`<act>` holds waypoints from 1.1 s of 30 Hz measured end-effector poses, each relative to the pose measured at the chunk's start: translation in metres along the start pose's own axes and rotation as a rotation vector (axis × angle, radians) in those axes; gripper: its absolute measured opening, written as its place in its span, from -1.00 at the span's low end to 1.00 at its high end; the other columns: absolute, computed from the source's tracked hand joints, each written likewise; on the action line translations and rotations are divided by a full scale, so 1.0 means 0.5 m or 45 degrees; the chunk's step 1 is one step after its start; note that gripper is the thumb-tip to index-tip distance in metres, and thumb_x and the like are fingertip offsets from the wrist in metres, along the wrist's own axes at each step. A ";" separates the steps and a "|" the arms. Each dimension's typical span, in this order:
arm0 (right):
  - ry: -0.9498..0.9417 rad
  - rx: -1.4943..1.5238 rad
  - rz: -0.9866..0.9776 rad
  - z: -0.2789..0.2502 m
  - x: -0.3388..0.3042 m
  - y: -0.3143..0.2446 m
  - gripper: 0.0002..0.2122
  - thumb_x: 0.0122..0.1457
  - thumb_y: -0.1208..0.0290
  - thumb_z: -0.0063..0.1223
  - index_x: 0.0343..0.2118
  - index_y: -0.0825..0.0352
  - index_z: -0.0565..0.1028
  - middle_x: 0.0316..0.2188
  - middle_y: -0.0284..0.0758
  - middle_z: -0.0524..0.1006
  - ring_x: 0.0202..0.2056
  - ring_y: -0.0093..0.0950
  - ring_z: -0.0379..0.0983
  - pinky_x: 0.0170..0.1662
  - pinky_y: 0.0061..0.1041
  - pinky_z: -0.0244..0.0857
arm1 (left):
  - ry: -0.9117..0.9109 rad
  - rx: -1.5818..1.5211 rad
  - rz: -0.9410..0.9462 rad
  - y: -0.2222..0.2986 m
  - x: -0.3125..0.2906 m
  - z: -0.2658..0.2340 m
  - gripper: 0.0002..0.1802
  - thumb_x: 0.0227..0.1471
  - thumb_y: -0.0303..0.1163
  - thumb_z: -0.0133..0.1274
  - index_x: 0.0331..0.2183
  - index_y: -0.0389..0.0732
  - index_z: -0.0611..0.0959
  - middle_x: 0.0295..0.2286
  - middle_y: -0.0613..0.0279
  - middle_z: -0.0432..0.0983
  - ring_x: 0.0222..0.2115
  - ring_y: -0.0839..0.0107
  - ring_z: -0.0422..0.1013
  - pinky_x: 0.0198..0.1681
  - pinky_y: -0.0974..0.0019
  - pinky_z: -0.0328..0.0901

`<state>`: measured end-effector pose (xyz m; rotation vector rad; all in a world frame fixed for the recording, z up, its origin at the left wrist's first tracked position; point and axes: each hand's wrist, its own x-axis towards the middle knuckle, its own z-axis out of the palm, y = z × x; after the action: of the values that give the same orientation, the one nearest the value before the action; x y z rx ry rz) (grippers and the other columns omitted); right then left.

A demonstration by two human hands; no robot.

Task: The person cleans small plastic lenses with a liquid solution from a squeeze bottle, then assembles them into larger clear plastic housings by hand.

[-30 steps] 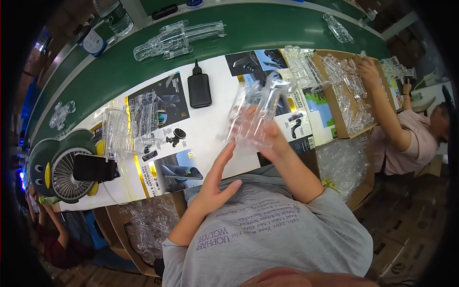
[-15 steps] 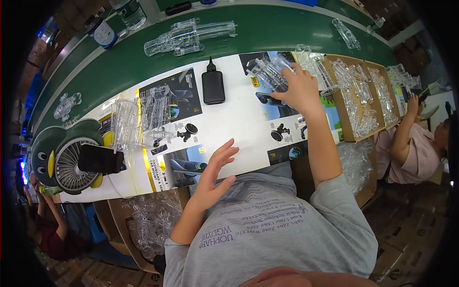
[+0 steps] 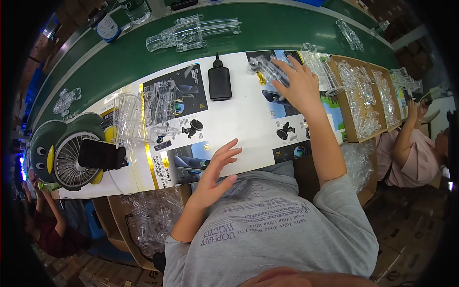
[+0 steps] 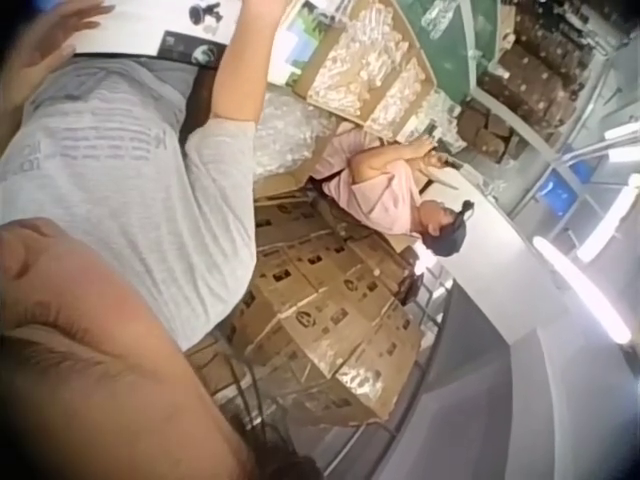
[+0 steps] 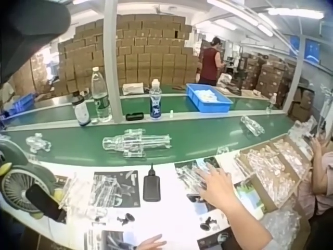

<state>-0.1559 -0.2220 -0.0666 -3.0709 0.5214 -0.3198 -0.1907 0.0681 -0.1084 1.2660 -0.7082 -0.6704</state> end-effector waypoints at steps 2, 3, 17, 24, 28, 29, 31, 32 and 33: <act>0.160 -0.033 -0.005 0.033 0.023 0.014 -0.57 -0.02 0.27 0.04 -0.01 -0.09 0.33 0.08 -0.22 0.25 0.08 -0.20 0.15 0.04 -0.17 0.07 | -0.007 -0.004 0.002 0.004 0.001 0.004 -0.42 -0.12 -0.52 -0.07 0.02 -0.26 0.29 0.12 -0.07 -0.02 0.09 0.18 0.11 0.06 0.18 0.05; 0.318 -0.065 -0.012 0.050 0.030 0.022 -0.59 0.00 0.31 0.00 -0.01 -0.09 0.34 0.08 -0.23 0.25 0.09 -0.20 0.14 0.03 -0.16 0.07 | -0.007 -0.005 0.004 0.006 0.001 0.005 -0.43 -0.12 -0.51 -0.06 0.02 -0.27 0.29 0.12 -0.07 -0.01 0.09 0.18 0.11 0.06 0.18 0.05; 0.351 0.071 -0.122 0.018 -0.006 0.005 -0.68 0.04 0.27 0.03 -0.11 0.15 0.42 0.07 -0.18 0.25 0.13 -0.12 0.07 0.10 -0.15 -0.01 | 0.109 -0.019 0.019 0.000 -0.033 -0.020 -0.54 -0.04 -0.49 -0.09 -0.03 -0.29 0.35 0.05 -0.06 0.12 0.07 0.17 0.12 0.07 0.21 0.04; 0.489 0.574 -0.299 -0.005 -0.060 -0.032 -0.77 -0.01 0.54 0.01 -0.23 0.30 0.46 -0.03 -0.21 0.36 0.03 -0.21 0.23 0.07 -0.34 0.08 | 1.147 0.760 0.741 0.030 -0.086 -0.116 -0.85 -0.03 -0.54 -0.13 -0.52 -0.36 0.52 -0.51 0.13 0.45 -0.47 0.28 0.36 -0.33 0.32 0.24; 0.480 0.752 -0.295 0.048 -0.077 -0.035 -0.81 0.00 0.59 -0.04 -0.28 0.33 0.46 -0.10 -0.23 0.40 -0.03 -0.29 0.29 0.03 -0.38 0.12 | 1.921 1.147 0.303 0.014 -0.176 -0.269 -0.80 0.03 -0.39 -0.06 -0.33 -0.34 0.45 -0.37 0.12 0.42 -0.37 0.38 0.34 -0.28 0.38 0.22; 0.451 0.780 -0.295 0.059 -0.082 -0.033 -0.82 0.00 0.60 -0.05 -0.29 0.34 0.46 -0.11 -0.23 0.41 -0.04 -0.29 0.30 0.02 -0.39 0.13 | 1.926 1.152 0.306 0.006 -0.193 -0.301 -0.80 0.03 -0.39 -0.06 -0.33 -0.34 0.45 -0.37 0.12 0.42 -0.37 0.38 0.34 -0.28 0.38 0.22; 0.445 0.831 -0.283 0.059 -0.083 -0.038 -0.85 -0.01 0.61 -0.05 -0.33 0.36 0.47 -0.16 -0.23 0.44 -0.08 -0.29 0.33 0.00 -0.40 0.15 | 1.946 1.391 0.072 -0.002 -0.221 -0.344 -0.60 0.01 -0.32 0.02 -0.13 -0.30 0.38 -0.28 0.10 0.40 -0.29 0.39 0.33 -0.24 0.37 0.21; 0.452 0.826 -0.277 0.057 -0.083 -0.039 -0.85 -0.01 0.61 -0.05 -0.33 0.36 0.47 -0.16 -0.23 0.44 -0.08 -0.29 0.33 0.00 -0.40 0.15 | 1.939 1.388 0.079 -0.004 -0.225 -0.355 -0.60 0.01 -0.32 0.02 -0.13 -0.30 0.38 -0.28 0.10 0.40 -0.29 0.39 0.33 -0.24 0.37 0.21; 0.448 0.841 -0.284 0.057 -0.083 -0.037 -0.85 -0.02 0.61 -0.05 -0.34 0.36 0.46 -0.17 -0.23 0.44 -0.09 -0.29 0.33 -0.01 -0.40 0.15 | 1.926 1.339 -0.023 -0.009 -0.225 -0.365 -0.53 -0.01 -0.28 0.05 -0.09 -0.29 0.35 -0.28 0.09 0.40 -0.27 0.39 0.33 -0.22 0.37 0.21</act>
<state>-0.1824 -0.1915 -0.1021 -2.4277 0.0417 -0.8495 -0.1171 0.2648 -0.1522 2.2060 0.3379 0.8421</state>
